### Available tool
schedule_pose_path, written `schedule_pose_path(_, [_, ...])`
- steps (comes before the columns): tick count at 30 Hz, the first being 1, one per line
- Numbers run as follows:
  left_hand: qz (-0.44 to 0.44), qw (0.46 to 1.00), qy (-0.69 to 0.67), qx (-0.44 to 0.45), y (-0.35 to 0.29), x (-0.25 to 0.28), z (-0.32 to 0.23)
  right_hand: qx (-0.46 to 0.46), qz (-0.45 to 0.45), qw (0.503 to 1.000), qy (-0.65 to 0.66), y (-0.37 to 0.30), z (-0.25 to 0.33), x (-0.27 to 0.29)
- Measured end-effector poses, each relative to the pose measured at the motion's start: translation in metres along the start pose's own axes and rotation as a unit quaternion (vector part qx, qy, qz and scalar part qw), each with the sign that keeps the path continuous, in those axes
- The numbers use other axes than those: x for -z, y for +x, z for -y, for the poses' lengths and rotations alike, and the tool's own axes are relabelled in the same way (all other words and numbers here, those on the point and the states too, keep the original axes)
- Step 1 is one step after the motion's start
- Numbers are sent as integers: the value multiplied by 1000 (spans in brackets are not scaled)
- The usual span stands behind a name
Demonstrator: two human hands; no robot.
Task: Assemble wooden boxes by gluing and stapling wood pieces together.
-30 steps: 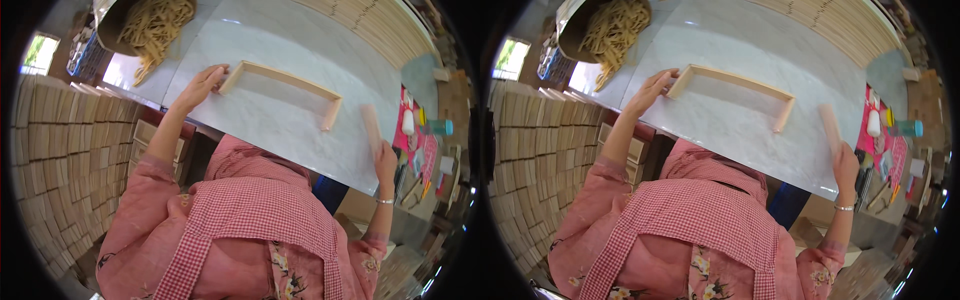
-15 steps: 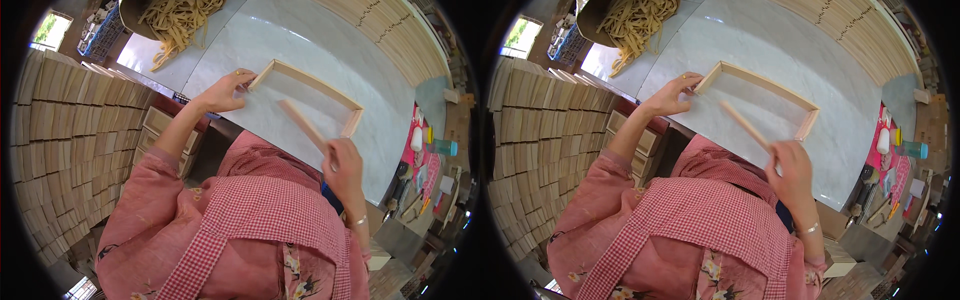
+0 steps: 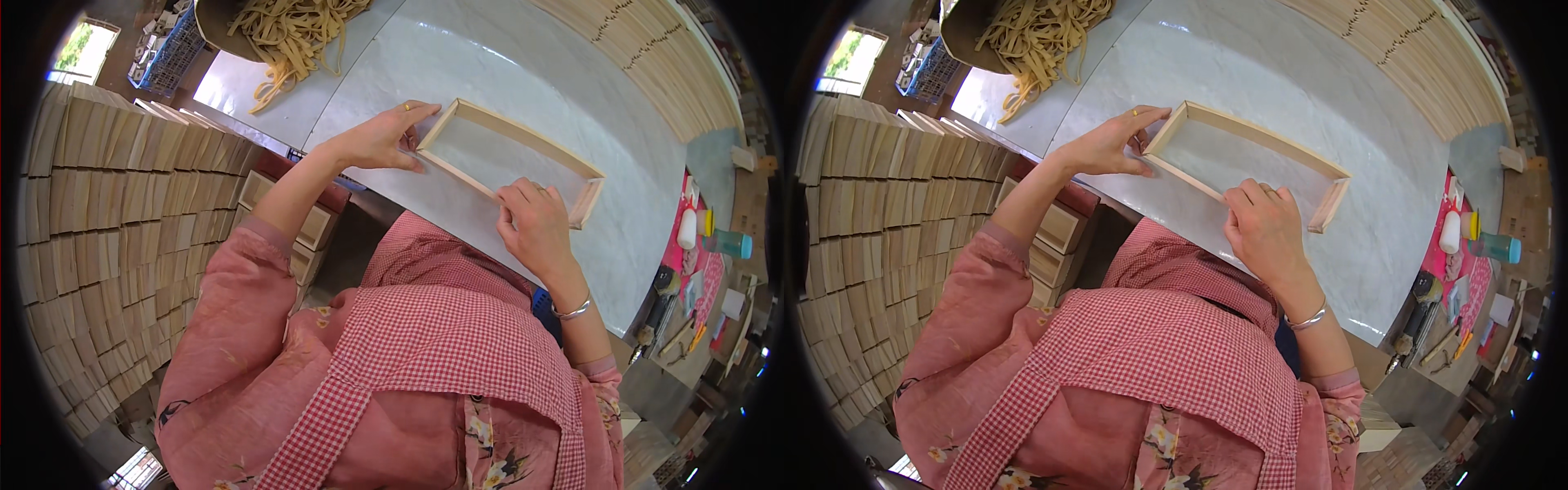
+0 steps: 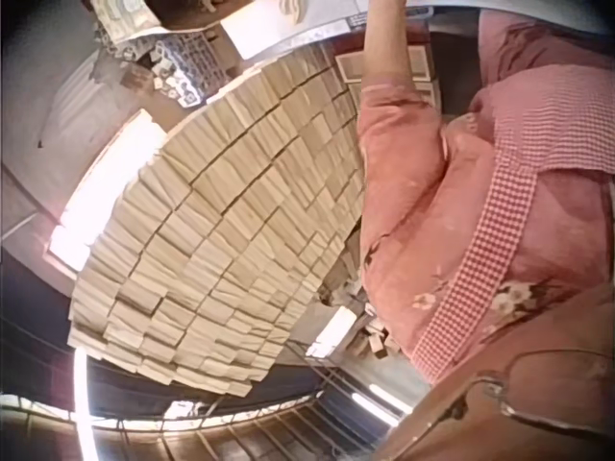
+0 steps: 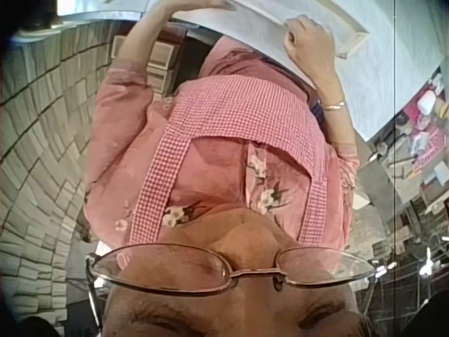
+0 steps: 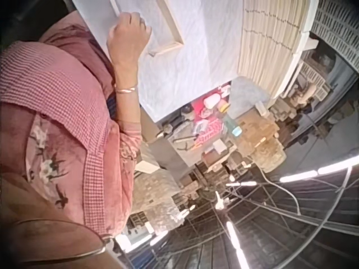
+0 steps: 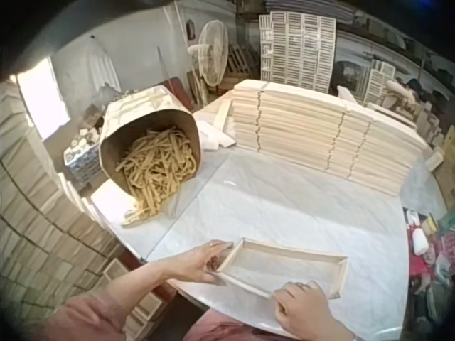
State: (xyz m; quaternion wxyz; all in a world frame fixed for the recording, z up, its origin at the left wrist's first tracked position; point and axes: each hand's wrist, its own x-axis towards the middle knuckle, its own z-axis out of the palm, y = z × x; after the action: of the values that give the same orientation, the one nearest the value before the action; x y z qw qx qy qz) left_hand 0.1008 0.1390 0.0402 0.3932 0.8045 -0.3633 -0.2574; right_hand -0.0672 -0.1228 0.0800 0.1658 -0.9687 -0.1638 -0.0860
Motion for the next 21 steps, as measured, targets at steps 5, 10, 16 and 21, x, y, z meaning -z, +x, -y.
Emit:
schedule_pose_path(5, [23, 999, -33, 9, 8, 3, -3, -1, 3, 1000, -1, 3, -6, -1])
schedule_pose_path(10, [59, 996, -40, 45, 16, 8, -11, -15, -16, 1000, 7, 2, -9, -6])
schedule_pose_path(16, [79, 989, -112, 59, 23, 9, -6, -80, -26, 986, 147, -3, -14, -8])
schedule_pose_path(21, [79, 991, -107, 25, 29, 3, 0, -310, -155, 933, 99, -18, -44, 10])
